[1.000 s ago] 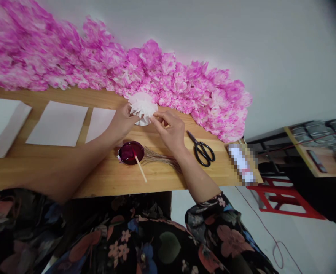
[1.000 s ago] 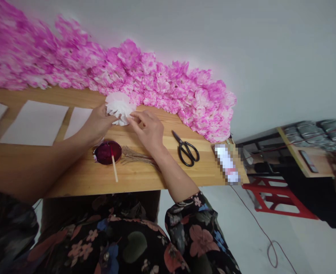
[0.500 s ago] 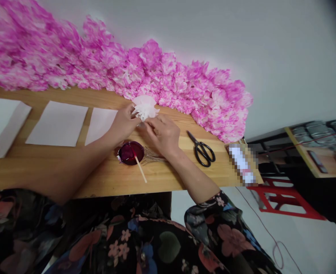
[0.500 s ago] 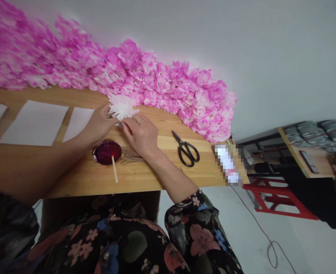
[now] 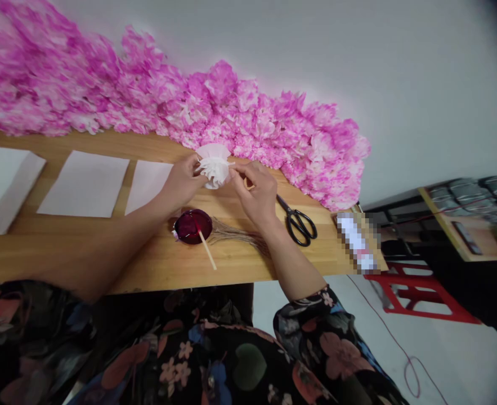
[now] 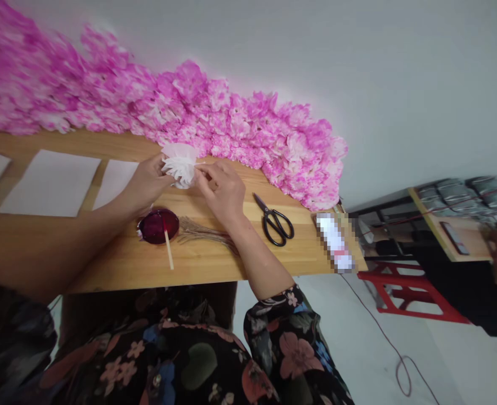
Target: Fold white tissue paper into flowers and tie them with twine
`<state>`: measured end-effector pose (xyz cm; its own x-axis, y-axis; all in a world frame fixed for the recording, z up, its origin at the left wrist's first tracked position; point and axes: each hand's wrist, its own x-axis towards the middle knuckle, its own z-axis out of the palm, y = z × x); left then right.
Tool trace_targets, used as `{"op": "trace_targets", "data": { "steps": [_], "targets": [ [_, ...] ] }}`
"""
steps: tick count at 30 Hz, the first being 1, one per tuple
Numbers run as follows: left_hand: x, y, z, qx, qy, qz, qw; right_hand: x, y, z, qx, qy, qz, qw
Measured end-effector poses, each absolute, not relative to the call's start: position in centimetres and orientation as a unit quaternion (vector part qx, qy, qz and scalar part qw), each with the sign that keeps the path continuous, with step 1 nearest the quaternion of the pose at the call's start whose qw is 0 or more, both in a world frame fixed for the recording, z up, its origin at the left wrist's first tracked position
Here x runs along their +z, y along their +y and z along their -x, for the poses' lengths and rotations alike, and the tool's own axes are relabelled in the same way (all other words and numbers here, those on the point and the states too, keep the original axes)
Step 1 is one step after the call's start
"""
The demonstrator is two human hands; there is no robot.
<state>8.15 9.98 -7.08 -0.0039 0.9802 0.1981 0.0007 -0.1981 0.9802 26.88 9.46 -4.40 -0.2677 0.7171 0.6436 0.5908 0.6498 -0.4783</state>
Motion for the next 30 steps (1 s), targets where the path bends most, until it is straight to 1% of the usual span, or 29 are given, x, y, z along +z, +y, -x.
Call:
{"op": "trace_targets", "data": {
  "steps": [5,14,18,26,30],
  "targets": [
    [-6.99,10.0,-8.16,0.54,0.425,-0.56,0.463,-4.5,9.55,-26.85,0.06,-0.796,0.413,0.438],
    [-6.71,9.61,-8.26,0.517,0.438,-0.549,0.49,-4.62,9.56,-26.76,0.063,-0.787,0.413,0.454],
    [-6.6,9.45,-8.33,0.515,0.434,-0.542,0.503,-4.83,9.49,-26.61,0.039,-0.805,0.399,0.437],
    [-6.87,9.71,-7.93,0.514,0.446,-0.541,0.494,-5.19,9.05,-26.17,-0.045,-0.854,0.351,0.382],
    [-6.98,9.87,-7.68,0.5,0.469,-0.549,0.478,-4.98,9.17,-26.48,-0.004,-0.855,0.358,0.374]
  ]
}}
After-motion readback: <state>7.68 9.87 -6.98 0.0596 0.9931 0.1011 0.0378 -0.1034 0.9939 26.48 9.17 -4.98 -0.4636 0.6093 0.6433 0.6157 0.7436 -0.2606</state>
